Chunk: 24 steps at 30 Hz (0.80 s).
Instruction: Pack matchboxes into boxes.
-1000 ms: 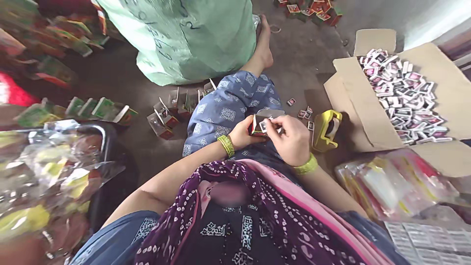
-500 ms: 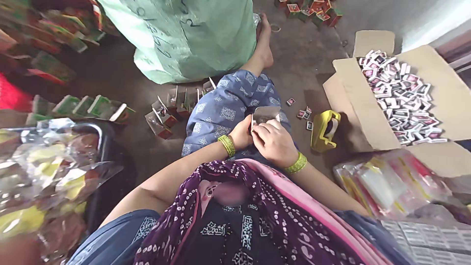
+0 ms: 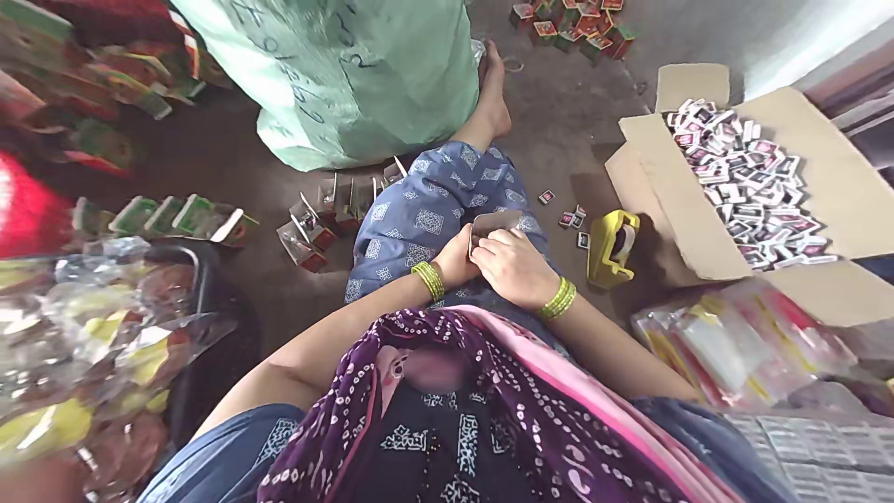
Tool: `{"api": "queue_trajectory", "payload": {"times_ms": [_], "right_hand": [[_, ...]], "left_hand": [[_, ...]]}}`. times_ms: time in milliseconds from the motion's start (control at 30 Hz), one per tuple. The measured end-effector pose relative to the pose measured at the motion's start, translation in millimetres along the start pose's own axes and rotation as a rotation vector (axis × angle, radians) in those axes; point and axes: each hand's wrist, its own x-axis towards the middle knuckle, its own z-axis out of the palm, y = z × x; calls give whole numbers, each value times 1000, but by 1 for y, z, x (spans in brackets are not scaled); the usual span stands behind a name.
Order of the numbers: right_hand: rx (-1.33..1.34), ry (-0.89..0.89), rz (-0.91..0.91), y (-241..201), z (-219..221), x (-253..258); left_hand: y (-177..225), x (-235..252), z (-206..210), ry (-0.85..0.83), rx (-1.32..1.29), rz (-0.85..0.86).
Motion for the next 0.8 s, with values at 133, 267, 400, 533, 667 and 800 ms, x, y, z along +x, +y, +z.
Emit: {"api": "queue_trajectory", "payload": {"times_ms": [133,267,400,533,667,800], "right_hand": [[55,-39,36,5,-6,0],[99,298,143,14,-9,-13],[378,539,363,30,-6,-31],[888,459,412,40,6,-41],[1005,397,332,39,20,-43],[901,419,268,38,33,-42]], "left_hand": [[10,-4,-4,9,166,30],[17,-8,-6,95,111,149],[10,-9,-4,264,26,348],[11,-9,-4,204,-117,414],[12,-12,-6,142,-218,422],[11,-13,-7,73,-210,460]]}}
